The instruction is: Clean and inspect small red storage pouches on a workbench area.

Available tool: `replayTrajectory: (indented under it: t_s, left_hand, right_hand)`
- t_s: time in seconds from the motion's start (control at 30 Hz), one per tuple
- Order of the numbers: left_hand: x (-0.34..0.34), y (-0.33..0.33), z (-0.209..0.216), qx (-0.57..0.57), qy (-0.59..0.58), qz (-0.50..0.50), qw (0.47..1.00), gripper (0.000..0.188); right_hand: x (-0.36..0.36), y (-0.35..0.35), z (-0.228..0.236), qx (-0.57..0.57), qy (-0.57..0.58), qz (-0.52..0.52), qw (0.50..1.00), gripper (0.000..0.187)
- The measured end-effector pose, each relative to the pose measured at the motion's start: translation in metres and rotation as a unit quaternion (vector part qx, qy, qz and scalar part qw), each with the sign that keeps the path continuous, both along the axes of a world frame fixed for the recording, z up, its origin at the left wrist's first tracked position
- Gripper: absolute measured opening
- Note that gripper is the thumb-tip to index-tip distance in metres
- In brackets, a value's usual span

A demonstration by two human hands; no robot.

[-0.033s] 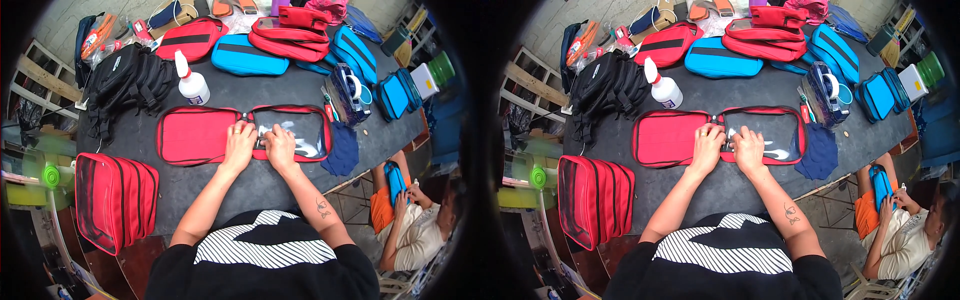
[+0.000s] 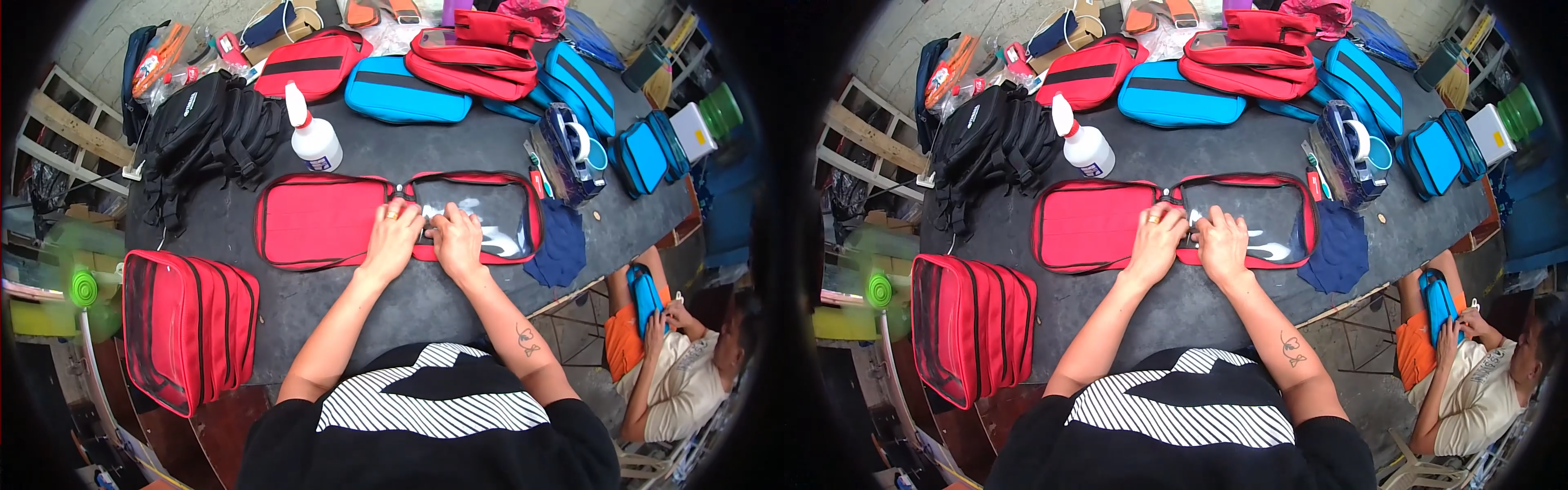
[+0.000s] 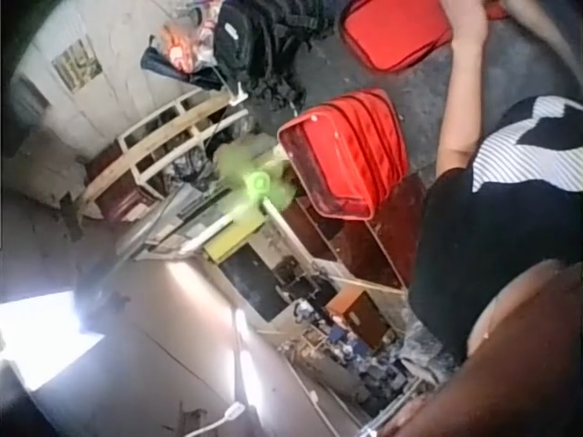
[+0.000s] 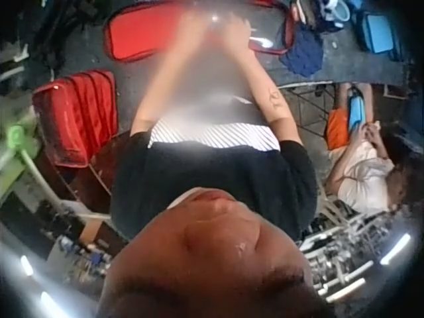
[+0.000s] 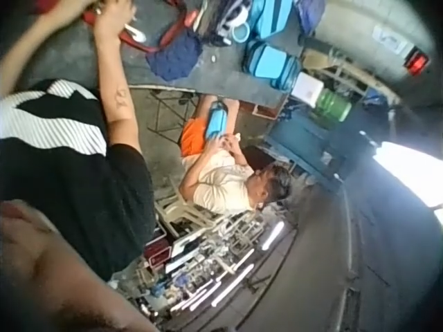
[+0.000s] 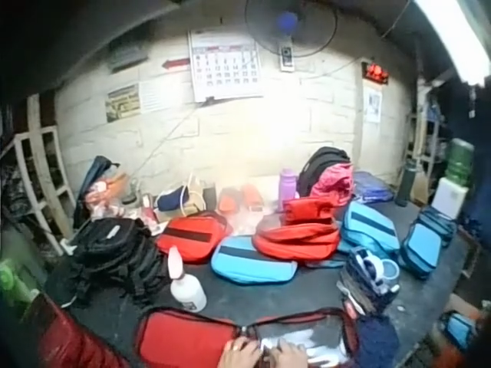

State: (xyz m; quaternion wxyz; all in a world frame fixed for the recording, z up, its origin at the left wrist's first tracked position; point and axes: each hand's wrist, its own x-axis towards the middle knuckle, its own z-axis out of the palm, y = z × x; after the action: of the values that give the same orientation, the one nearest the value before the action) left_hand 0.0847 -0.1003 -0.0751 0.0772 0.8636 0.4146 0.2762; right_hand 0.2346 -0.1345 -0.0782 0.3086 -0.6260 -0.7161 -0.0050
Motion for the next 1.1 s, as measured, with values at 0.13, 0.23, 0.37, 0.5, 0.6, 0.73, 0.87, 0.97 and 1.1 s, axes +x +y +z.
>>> replayTrajectory:
  t_s: [0.13, 0.23, 0.37, 0.5, 0.6, 0.73, 0.87, 0.97, 1.1]
  left_hand:
    - [-0.004, 0.001, 0.005, -0.057, -0.02, -0.037, 0.997, 0.012]
    - [-0.006, 0.007, 0.008, -0.167, -0.074, 0.01, 0.983, 0.014]
    - [-0.012, 0.016, 0.012, -0.343, -0.271, 0.006, 0.899, 0.006]
    - [-0.012, 0.019, 0.017, -0.26, -0.119, -0.024, 0.958, 0.017]
    - [0.004, 0.008, 0.026, -0.121, 0.011, 0.012, 0.992, 0.027]
    - [0.024, 0.007, 0.022, -0.081, 0.128, 0.08, 0.985, 0.036]
    - [0.02, 0.018, 0.015, -0.174, -0.006, 0.08, 0.982, 0.023]
    - [0.024, 0.022, 0.039, -0.259, -0.158, 0.107, 0.947, 0.016]
    - [0.037, 0.033, 0.066, -0.053, -0.275, 0.159, 0.947, 0.017]
  right_hand:
    - [0.001, -0.001, -0.003, -0.009, 0.022, -0.005, 1.0, 0.012]
    - [0.002, -0.004, -0.003, -0.011, 0.047, -0.013, 0.999, 0.012]
    - [0.005, -0.007, -0.004, -0.043, 0.066, -0.028, 0.997, 0.017]
    - [0.006, -0.012, 0.013, -0.074, 0.075, -0.059, 0.993, 0.053]
    - [0.008, -0.016, 0.028, -0.128, 0.054, -0.092, 0.986, 0.083]
    - [0.008, -0.019, 0.018, -0.14, 0.077, -0.102, 0.982, 0.075]
    - [0.021, -0.021, 0.017, -0.019, 0.091, -0.064, 0.994, 0.053]
    - [0.038, -0.016, 0.034, 0.154, 0.055, -0.047, 0.985, 0.024]
    - [0.039, -0.021, 0.06, 0.121, 0.369, -0.137, 0.911, 0.014]
